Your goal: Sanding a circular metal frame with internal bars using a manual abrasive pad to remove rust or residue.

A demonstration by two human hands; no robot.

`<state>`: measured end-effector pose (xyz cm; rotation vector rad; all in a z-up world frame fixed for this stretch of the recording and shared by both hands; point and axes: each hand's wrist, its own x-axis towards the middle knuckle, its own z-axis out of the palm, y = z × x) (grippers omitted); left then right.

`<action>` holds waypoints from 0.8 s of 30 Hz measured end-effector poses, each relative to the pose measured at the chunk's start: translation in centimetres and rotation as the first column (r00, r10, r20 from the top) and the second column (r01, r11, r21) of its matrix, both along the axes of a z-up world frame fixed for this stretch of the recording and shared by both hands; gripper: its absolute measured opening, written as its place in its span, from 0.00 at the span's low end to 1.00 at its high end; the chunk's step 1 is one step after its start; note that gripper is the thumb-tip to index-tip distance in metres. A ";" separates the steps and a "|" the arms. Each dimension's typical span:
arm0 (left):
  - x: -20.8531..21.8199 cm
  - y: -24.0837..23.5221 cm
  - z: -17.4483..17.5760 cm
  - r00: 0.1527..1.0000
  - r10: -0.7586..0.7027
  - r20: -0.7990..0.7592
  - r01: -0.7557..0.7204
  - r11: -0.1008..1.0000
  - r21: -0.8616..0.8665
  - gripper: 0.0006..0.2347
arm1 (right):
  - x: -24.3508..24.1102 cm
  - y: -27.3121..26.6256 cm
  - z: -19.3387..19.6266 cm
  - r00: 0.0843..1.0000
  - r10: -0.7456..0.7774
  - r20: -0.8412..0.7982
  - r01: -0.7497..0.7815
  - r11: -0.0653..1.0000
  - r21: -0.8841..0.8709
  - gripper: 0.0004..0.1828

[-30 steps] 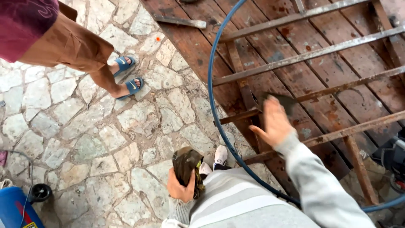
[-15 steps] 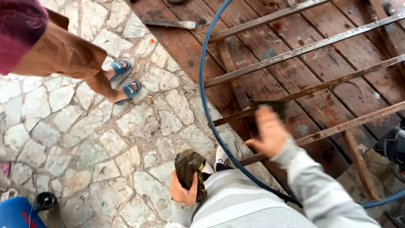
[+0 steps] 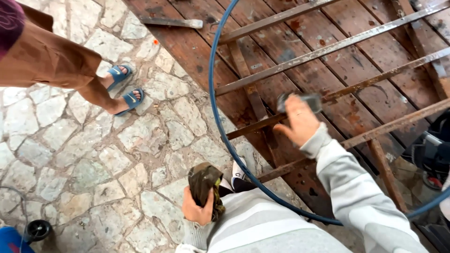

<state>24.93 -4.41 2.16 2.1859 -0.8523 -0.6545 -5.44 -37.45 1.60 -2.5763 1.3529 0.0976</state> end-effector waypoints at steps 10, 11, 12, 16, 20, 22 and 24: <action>1.8 -2.3 -0.1 0.999 0.025 -0.027 -0.026 1.000 -0.018 0.26 | -9.8 -4.3 -3.2 0.581 -0.534 0.614 0.273 0.838 0.472 0.23; 2.2 -2.8 0.0 0.999 0.035 -0.028 -0.036 0.998 -0.051 0.28 | -12.1 -5.5 -4.5 0.010 -0.848 0.530 0.079 0.529 0.845 0.23; 2.4 -3.4 -0.4 0.999 0.032 -0.035 -0.034 0.997 -0.062 0.28 | -10.6 -5.6 -0.4 0.011 -0.842 0.539 0.085 0.538 0.839 0.23; 4.0 -6.0 -2.6 0.994 0.041 -0.102 -0.045 0.998 -0.042 0.29 | -4.1 -6.4 10.5 -0.295 -0.881 0.371 -0.190 0.434 0.881 0.09; 6.4 -9.9 -4.0 0.984 -0.030 -0.177 0.007 0.992 -0.126 0.27 | -0.5 -11.4 11.7 -0.351 -0.812 0.467 -0.074 0.521 0.850 0.07; 7.8 -11.4 -7.1 0.995 -0.008 -0.098 0.002 0.998 -0.068 0.33 | 4.7 -15.4 15.7 -0.400 -0.703 0.587 0.083 0.610 0.788 0.07; 10.1 -14.5 -5.0 1.000 0.011 -0.025 -0.012 1.000 -0.011 0.40 | 9.7 -20.6 18.5 -0.424 -0.578 0.697 0.252 0.664 0.704 0.10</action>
